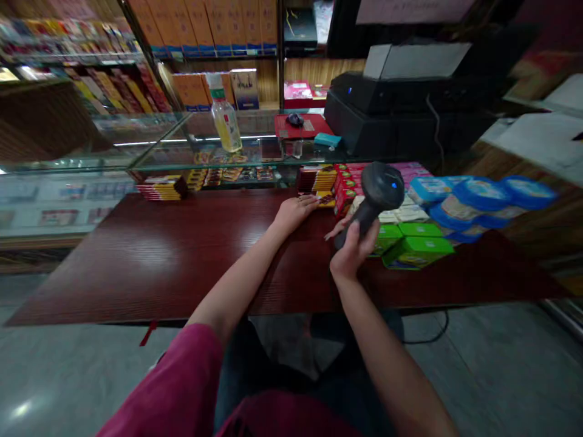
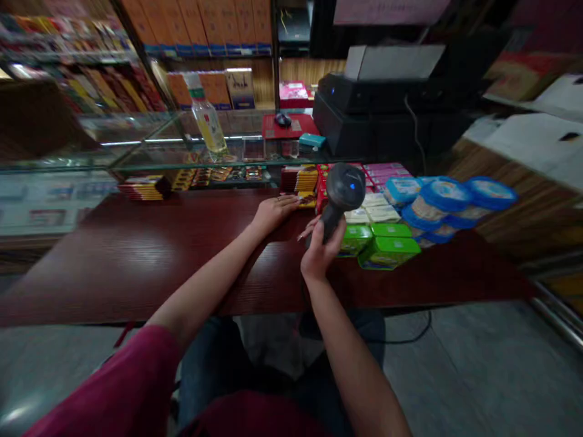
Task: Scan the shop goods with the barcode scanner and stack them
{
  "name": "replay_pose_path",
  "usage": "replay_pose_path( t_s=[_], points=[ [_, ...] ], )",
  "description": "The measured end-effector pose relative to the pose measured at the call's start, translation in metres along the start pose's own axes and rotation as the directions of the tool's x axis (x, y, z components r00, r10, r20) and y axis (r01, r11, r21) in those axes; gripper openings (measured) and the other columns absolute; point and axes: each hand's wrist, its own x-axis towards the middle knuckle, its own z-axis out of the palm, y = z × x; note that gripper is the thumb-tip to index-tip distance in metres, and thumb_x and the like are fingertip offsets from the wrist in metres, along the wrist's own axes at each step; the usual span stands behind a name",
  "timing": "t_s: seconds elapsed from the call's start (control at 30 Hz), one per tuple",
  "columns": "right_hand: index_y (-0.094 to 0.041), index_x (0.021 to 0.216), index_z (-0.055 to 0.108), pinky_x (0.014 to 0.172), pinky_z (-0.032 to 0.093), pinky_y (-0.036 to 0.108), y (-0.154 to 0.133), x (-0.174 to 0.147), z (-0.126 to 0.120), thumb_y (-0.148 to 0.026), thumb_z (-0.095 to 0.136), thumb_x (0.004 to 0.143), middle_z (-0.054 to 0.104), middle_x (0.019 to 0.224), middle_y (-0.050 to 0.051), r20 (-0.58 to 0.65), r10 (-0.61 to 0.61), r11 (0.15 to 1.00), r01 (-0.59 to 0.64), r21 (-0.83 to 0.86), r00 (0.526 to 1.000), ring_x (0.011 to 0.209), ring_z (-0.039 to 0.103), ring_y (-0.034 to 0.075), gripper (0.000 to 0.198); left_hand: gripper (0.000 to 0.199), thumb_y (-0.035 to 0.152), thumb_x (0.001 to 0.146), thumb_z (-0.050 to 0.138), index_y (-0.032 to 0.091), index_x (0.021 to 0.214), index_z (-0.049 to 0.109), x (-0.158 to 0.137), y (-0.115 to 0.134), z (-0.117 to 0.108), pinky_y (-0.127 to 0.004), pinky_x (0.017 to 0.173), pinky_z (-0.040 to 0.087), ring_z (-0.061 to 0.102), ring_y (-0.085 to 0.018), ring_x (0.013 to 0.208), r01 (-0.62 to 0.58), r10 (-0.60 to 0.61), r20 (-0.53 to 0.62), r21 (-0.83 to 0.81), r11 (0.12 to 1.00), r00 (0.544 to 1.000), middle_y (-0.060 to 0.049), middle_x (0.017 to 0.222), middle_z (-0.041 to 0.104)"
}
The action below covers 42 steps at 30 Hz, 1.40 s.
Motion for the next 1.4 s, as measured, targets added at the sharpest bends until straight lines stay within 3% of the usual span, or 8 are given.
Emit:
replay_pose_path(
  t_s=[0.4,0.67,0.77,0.9,1.0,1.13,1.2,1.4],
  points=[
    [-0.030,0.126,0.051,0.047,0.051,0.031,0.002,-0.003,0.001,-0.051,0.053,0.107,0.060,0.089,0.001,0.090,-0.052,0.986,0.066,-0.153,0.995,0.050,0.057,0.014,0.028,0.026,0.023,0.107,0.069,0.027,0.129,0.082,0.015,-0.003,0.018,-0.031,0.110,0.062,0.075,-0.021,0.132,0.165,-0.173,-0.094,-0.087,0.982,0.980,-0.005,0.136,0.080],
    [-0.030,0.125,0.056,0.054,0.055,0.035,0.013,-0.010,-0.003,-0.058,0.054,0.105,0.064,0.088,0.004,0.310,0.133,0.965,-0.053,-0.255,0.941,0.055,0.059,0.018,0.034,0.030,0.024,0.108,0.065,0.021,0.136,0.076,0.000,-0.016,0.006,-0.034,0.118,0.055,0.070,-0.021,0.137,0.145,-0.210,-0.272,-0.241,0.960,0.939,-0.011,0.141,0.077],
    [-0.030,0.114,0.057,0.049,0.053,0.031,0.013,-0.015,0.009,-0.058,0.065,0.098,0.064,0.083,0.000,0.428,0.309,0.947,-0.230,-0.226,0.850,0.052,0.057,0.015,0.033,0.031,0.022,0.109,0.059,0.023,0.135,0.075,-0.048,-0.056,-0.028,-0.038,0.118,0.055,0.071,-0.023,0.133,0.229,-0.284,-0.360,-0.188,0.955,0.889,-0.010,0.138,0.077],
    [-0.027,0.102,0.058,0.043,0.050,0.028,0.016,-0.029,0.046,-0.054,0.081,0.089,0.060,0.068,-0.006,0.595,0.521,0.844,-0.470,-0.257,0.612,0.046,0.053,0.013,0.037,0.046,0.013,0.104,0.055,0.026,0.146,0.068,-0.141,-0.130,-0.094,-0.045,0.129,0.044,0.060,-0.026,0.148,0.498,-0.471,-0.470,-0.076,0.864,0.746,-0.011,0.151,0.070],
    [-0.025,0.095,0.060,0.043,0.049,0.029,0.025,-0.045,0.083,-0.053,0.087,0.084,0.058,0.062,-0.006,0.689,0.553,0.799,-0.533,-0.279,0.469,0.044,0.051,0.013,0.041,0.059,0.011,0.102,0.048,0.026,0.158,0.058,-0.206,-0.175,-0.139,-0.051,0.136,0.033,0.045,-0.028,0.163,0.672,-0.603,-0.505,-0.060,0.738,0.617,-0.011,0.166,0.057],
    [-0.026,0.097,0.060,0.043,0.050,0.030,0.038,-0.064,0.121,-0.056,0.091,0.079,0.058,0.060,-0.007,0.753,0.552,0.757,-0.594,-0.273,0.357,0.043,0.050,0.013,0.047,0.067,0.013,0.100,0.049,0.026,0.165,0.048,-0.255,-0.210,-0.166,-0.063,0.136,0.028,0.029,-0.030,0.170,0.831,-0.750,-0.460,-0.044,0.554,0.476,-0.011,0.177,0.042],
    [-0.026,0.099,0.061,0.043,0.051,0.030,0.041,-0.068,0.128,-0.055,0.092,0.078,0.058,0.061,-0.006,0.759,0.565,0.743,-0.599,-0.299,0.323,0.044,0.050,0.013,0.048,0.065,0.014,0.099,0.050,0.026,0.162,0.052,-0.261,-0.218,-0.166,-0.066,0.134,0.027,0.032,-0.031,0.169,0.854,-0.781,-0.409,-0.008,0.520,0.471,-0.011,0.175,0.044],
    [-0.025,0.099,0.063,0.044,0.051,0.030,0.038,-0.065,0.122,-0.054,0.090,0.082,0.060,0.066,-0.005,0.758,0.594,0.732,-0.573,-0.370,0.270,0.048,0.052,0.013,0.042,0.040,0.018,0.097,0.061,0.030,0.134,0.072,-0.258,-0.233,-0.159,-0.056,0.135,0.033,0.044,-0.029,0.163,0.787,-0.708,-0.410,0.040,0.616,0.575,-0.006,0.152,0.071]
  ],
)
